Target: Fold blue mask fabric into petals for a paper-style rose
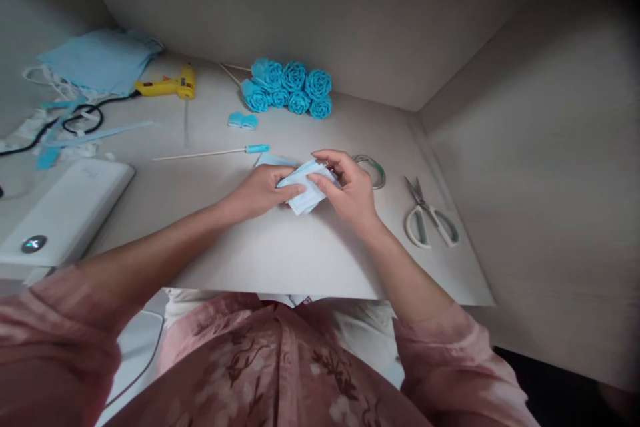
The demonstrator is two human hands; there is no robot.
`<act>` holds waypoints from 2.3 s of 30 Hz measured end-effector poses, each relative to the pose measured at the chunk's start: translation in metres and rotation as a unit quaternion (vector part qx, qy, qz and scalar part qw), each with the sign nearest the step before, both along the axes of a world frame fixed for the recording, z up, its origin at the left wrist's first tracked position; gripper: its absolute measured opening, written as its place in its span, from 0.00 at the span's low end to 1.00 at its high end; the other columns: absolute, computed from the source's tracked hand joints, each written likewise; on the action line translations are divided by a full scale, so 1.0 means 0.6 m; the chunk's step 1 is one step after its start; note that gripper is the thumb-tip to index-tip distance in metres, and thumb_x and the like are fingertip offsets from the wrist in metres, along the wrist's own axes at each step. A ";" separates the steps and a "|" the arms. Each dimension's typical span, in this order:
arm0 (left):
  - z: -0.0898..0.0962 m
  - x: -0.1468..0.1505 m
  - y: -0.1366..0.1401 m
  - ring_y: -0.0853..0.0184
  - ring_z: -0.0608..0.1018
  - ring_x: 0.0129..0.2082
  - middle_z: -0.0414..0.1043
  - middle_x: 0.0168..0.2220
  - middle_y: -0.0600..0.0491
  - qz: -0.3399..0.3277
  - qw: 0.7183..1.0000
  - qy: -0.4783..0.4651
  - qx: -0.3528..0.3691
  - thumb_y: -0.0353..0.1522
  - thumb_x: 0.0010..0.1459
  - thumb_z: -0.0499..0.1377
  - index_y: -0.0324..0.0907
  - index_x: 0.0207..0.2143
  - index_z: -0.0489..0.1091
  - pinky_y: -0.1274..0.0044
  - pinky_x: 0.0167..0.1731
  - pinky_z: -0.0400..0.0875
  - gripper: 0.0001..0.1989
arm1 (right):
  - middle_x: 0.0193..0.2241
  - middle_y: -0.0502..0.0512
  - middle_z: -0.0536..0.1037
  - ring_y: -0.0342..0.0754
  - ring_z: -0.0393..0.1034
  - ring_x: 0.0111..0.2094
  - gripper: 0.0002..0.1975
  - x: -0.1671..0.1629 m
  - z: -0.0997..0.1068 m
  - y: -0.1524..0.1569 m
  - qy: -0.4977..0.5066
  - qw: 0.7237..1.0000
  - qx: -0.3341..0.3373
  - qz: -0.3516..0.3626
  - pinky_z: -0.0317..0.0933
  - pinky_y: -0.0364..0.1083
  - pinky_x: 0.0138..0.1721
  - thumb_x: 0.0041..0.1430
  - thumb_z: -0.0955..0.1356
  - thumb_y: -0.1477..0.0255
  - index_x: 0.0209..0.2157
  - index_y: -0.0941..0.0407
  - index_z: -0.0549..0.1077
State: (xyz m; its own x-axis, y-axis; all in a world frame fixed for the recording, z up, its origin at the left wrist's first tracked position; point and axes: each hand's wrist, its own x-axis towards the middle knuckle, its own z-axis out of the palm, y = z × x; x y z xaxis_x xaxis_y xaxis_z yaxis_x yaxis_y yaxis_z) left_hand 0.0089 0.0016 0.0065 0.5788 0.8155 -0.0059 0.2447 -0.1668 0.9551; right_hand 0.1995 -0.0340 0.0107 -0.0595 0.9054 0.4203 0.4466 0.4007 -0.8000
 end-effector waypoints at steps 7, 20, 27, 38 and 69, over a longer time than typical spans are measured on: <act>-0.004 0.003 -0.005 0.69 0.74 0.26 0.73 0.27 0.53 0.025 0.987 -0.097 -0.126 0.42 0.52 0.64 0.38 0.32 0.74 0.77 0.26 0.71 0.15 | 0.37 0.51 0.81 0.46 0.74 0.36 0.11 0.007 -0.003 0.008 0.002 0.999 0.000 -0.033 0.66 0.45 0.36 0.56 0.71 0.66 0.42 0.51 0.77; -0.011 0.007 -0.005 0.68 0.76 0.27 0.76 0.30 0.49 -0.011 0.949 -0.190 -0.252 0.46 0.54 0.65 0.36 0.37 0.77 0.73 0.30 0.74 0.20 | 0.31 0.50 0.81 0.45 0.74 0.32 0.05 0.006 0.000 0.005 -0.007 0.994 0.078 -0.072 0.67 0.46 0.33 0.58 0.70 0.69 0.30 0.51 0.79; -0.009 0.005 -0.001 0.65 0.78 0.31 0.77 0.32 0.45 -0.016 0.940 -0.211 -0.268 0.44 0.53 0.66 0.35 0.36 0.77 0.69 0.35 0.77 0.20 | 0.34 0.51 0.82 0.47 0.75 0.35 0.06 0.015 -0.007 0.009 0.025 0.991 0.064 -0.112 0.68 0.47 0.37 0.59 0.70 0.66 0.33 0.51 0.80; 0.000 0.007 -0.007 0.69 0.75 0.28 0.74 0.28 0.52 -0.031 0.954 -0.172 -0.243 0.39 0.51 0.67 0.37 0.34 0.75 0.76 0.27 0.73 0.14 | 0.34 0.50 0.82 0.46 0.75 0.34 0.06 0.006 -0.016 0.006 0.044 0.998 0.013 -0.047 0.69 0.47 0.37 0.58 0.71 0.66 0.37 0.50 0.80; 0.000 0.008 -0.005 0.72 0.69 0.23 0.66 0.24 0.55 0.021 0.937 -0.210 -0.279 0.34 0.51 0.63 0.37 0.27 0.70 0.77 0.26 0.66 0.09 | 0.36 0.50 0.82 0.49 0.73 0.41 0.08 0.018 0.003 0.013 -0.132 0.976 0.147 0.096 0.63 0.54 0.48 0.60 0.69 0.74 0.36 0.48 0.80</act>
